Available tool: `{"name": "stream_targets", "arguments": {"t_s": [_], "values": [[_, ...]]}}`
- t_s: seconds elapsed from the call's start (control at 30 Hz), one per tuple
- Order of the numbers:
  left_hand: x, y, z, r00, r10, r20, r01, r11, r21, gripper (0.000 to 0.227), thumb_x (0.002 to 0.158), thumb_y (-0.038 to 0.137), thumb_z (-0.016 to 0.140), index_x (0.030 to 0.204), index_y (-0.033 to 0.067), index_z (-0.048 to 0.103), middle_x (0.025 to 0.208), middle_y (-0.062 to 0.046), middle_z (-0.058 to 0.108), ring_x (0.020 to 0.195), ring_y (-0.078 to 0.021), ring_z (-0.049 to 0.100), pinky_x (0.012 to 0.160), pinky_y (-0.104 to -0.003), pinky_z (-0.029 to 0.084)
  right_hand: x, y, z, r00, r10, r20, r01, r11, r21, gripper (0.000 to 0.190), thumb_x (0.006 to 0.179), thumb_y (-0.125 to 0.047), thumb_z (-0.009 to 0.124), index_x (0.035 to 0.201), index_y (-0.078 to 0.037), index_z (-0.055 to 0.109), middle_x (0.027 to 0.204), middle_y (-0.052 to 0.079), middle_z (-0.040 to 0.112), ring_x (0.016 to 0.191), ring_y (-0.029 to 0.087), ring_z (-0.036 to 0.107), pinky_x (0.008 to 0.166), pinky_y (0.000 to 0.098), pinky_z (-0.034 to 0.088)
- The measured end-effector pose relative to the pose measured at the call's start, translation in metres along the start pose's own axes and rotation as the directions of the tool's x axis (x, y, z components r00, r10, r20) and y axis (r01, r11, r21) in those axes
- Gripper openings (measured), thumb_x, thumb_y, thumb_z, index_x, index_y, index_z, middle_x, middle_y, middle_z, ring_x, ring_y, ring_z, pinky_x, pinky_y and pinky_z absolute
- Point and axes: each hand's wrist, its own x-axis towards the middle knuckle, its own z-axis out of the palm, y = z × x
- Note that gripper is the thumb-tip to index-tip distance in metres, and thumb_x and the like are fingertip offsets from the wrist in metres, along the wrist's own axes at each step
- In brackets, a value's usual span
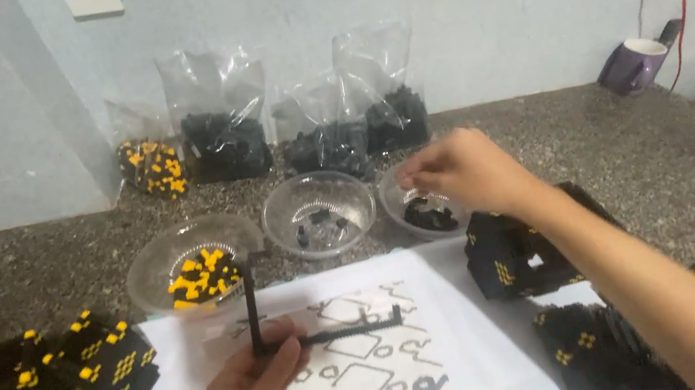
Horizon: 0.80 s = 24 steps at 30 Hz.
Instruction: Assembling small black plastic blocks onto a template to create a structure.
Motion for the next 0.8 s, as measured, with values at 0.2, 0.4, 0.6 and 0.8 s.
{"name": "stream_targets", "arguments": {"t_s": [0.2, 0.4, 0.6, 0.8], "values": [[0.024, -0.022, -0.010, 0.997, -0.008, -0.074, 0.006, 1.000, -0.029, 0.027, 0.076, -0.014, 0.063, 0.103, -0.0160, 0.064, 0.096, -0.032, 0.068, 0.085, -0.0351, 0.063, 0.086, -0.036, 0.052, 0.049, 0.020, 0.014, 0.930, 0.240, 0.277, -0.118, 0.912, -0.392, 0.027, 0.088, -0.007, 0.057, 0.061, -0.007, 0.057, 0.059, 0.002, 0.056, 0.053, 0.011, 0.052, 0.053, 0.0240, 0.050], [0.033, -0.031, -0.017, 0.996, 0.039, -0.079, -0.041, 0.999, -0.033, 0.025, 0.077, -0.016, 0.061, 0.101, -0.0185, 0.064, 0.091, -0.032, 0.067, 0.085, -0.0356, 0.063, 0.086, -0.041, 0.053, 0.079, 0.047, 0.032, 0.765, 0.380, 0.520, -0.043, 0.836, -0.548, 0.037, 0.087, -0.014, 0.063, 0.123, -0.008, 0.061, 0.134, 0.003, 0.051, 0.091, 0.017, 0.062, 0.073, 0.0271, 0.053], [0.022, -0.022, -0.008, 0.990, 0.047, -0.133, -0.052, 0.998, -0.034, 0.022, 0.077, -0.016, 0.062, 0.098, -0.0195, 0.065, 0.088, -0.033, 0.067, 0.081, -0.0355, 0.062, 0.081, -0.038, 0.053, 0.090, 0.065, 0.043, 0.833, 0.327, 0.447, -0.060, 0.855, -0.515, 0.022, 0.082, -0.012, 0.066, 0.102, -0.015, 0.073, 0.107, 0.005, 0.068, 0.096, 0.023, 0.064, 0.078, 0.0329, 0.054], [0.019, -0.014, -0.005, 0.988, -0.017, -0.150, 0.016, 1.000, -0.006, 0.026, 0.077, -0.016, 0.063, 0.103, -0.0180, 0.067, 0.090, -0.032, 0.068, 0.082, -0.0325, 0.061, 0.084, -0.037, 0.053, 0.091, 0.065, 0.060, 0.839, 0.283, 0.464, -0.015, 0.866, -0.500, 0.015, 0.087, -0.010, 0.061, 0.095, -0.012, 0.073, 0.102, 0.005, 0.069, 0.092, 0.021, 0.065, 0.076, 0.0312, 0.056]]}}
